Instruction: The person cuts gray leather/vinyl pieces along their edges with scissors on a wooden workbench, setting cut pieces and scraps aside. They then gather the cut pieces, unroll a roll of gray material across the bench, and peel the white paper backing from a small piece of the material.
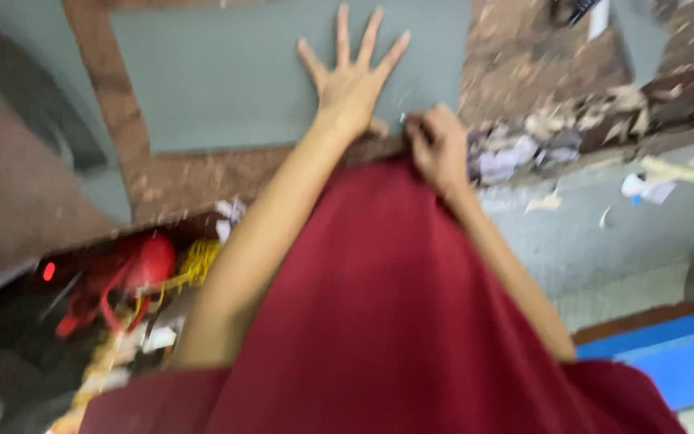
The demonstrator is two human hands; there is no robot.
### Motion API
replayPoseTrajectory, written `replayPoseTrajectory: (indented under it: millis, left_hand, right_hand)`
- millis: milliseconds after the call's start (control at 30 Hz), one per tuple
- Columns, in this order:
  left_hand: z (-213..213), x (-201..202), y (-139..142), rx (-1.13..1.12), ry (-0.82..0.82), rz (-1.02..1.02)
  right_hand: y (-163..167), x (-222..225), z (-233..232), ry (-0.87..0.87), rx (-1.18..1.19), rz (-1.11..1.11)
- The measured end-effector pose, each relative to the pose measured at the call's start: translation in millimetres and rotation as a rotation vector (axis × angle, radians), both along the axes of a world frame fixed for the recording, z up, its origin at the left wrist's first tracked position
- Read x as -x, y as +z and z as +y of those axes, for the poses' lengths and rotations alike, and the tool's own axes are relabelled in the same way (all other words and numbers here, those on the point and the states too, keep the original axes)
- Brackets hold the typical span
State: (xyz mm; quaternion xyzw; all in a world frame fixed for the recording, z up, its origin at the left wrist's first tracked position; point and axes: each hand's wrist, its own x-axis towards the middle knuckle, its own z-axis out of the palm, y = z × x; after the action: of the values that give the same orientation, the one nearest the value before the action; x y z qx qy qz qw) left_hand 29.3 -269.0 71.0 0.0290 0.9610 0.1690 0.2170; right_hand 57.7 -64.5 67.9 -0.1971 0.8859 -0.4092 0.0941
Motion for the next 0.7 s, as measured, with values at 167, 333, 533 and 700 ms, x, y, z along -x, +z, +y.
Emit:
replayPoseTrajectory:
  millis: [167, 333, 533, 700]
  left_hand:
    - [0.4, 3.1, -7.3, 0.019, 0.011, -0.015]
    - [1.2, -2.3, -6.8, 0.029, 0.006, -0.039]
    - [0.2, 3.3, 1.0, 0.03, 0.01, -0.087]
    - [1.0, 3.3, 3.7, 0.034, -0.001, -0.082]
  right_hand:
    - [-9.0, 2.1, -5.8, 0.065, -0.021, 0.151]
    - [0.7, -10.8, -2.5, 0.12, -0.178, 0.082]
    - [8.2, -4.4, -8.2, 0.093, -0.077, 0.098]
    - [4.1, 7.5, -11.0, 0.091, -0.118, 0.124]
